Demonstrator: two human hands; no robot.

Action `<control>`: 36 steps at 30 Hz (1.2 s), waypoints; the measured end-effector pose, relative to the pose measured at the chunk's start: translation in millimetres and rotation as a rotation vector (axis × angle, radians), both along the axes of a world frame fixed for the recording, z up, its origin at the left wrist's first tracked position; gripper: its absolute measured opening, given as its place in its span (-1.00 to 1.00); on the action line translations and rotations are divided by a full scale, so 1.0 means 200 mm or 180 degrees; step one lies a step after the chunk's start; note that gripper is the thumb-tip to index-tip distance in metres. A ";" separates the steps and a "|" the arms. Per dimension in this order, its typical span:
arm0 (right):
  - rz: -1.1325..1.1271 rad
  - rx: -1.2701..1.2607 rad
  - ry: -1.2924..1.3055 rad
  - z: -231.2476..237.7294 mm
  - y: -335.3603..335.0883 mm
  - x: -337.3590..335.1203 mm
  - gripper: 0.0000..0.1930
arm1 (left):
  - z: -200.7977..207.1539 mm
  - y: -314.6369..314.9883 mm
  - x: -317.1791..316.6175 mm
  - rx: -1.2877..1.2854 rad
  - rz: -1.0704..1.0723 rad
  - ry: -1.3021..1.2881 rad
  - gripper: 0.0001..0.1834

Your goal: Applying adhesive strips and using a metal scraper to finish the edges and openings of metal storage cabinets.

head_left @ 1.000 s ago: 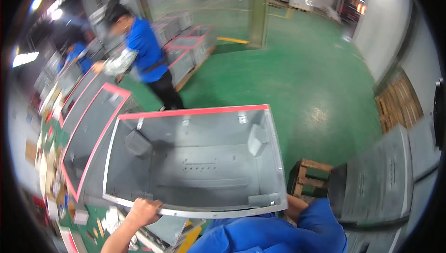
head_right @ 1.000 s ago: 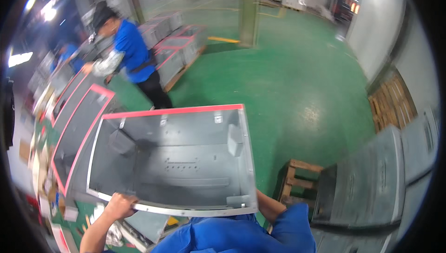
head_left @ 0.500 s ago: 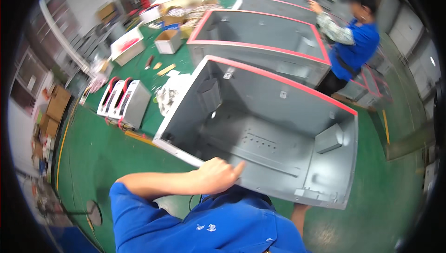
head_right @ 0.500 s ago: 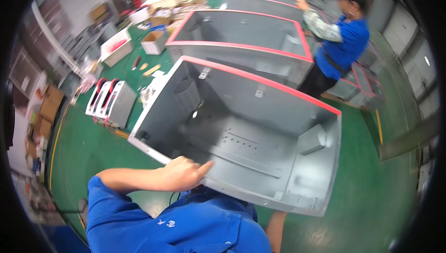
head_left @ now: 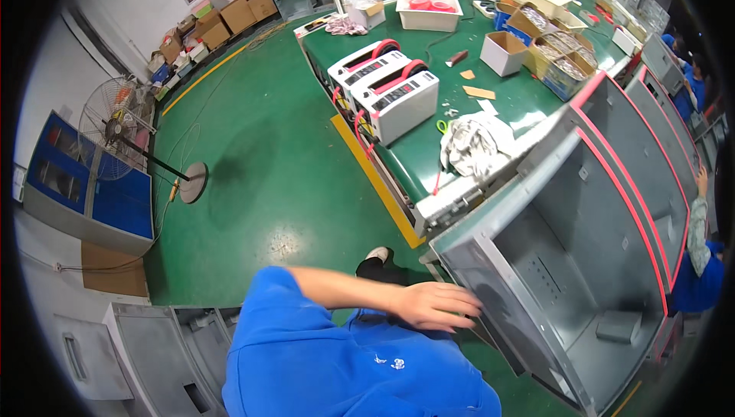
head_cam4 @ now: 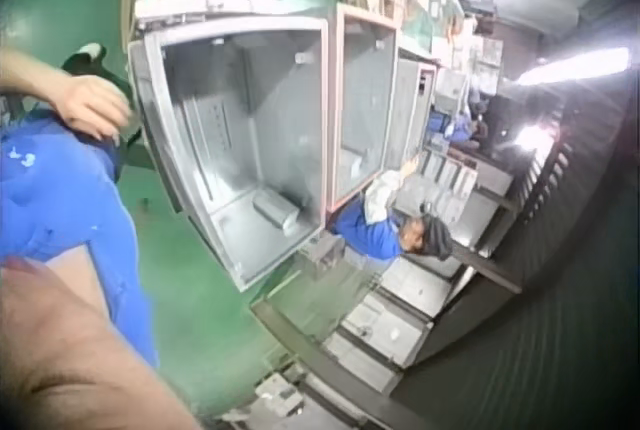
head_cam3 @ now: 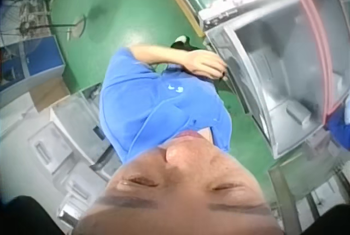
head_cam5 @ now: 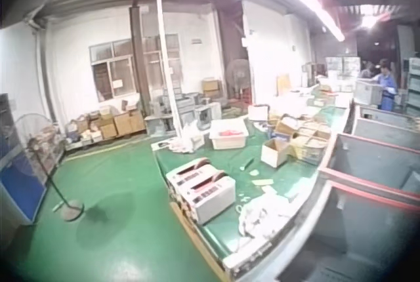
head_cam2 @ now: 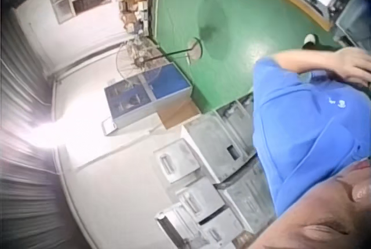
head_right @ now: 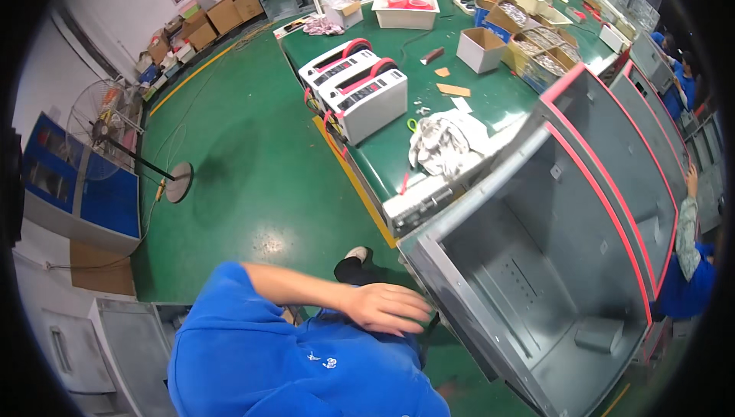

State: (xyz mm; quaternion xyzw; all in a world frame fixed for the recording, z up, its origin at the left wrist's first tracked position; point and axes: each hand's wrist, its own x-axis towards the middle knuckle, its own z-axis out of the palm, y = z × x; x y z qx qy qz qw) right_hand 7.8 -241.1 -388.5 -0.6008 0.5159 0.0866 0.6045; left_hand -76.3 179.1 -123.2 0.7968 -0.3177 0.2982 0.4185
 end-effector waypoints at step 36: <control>0.5386 -0.1707 -0.4057 1.49 2.42 -0.40 -0.79 | -0.10 1.14 -0.33 -0.1117 0.0131 0.2401 -0.85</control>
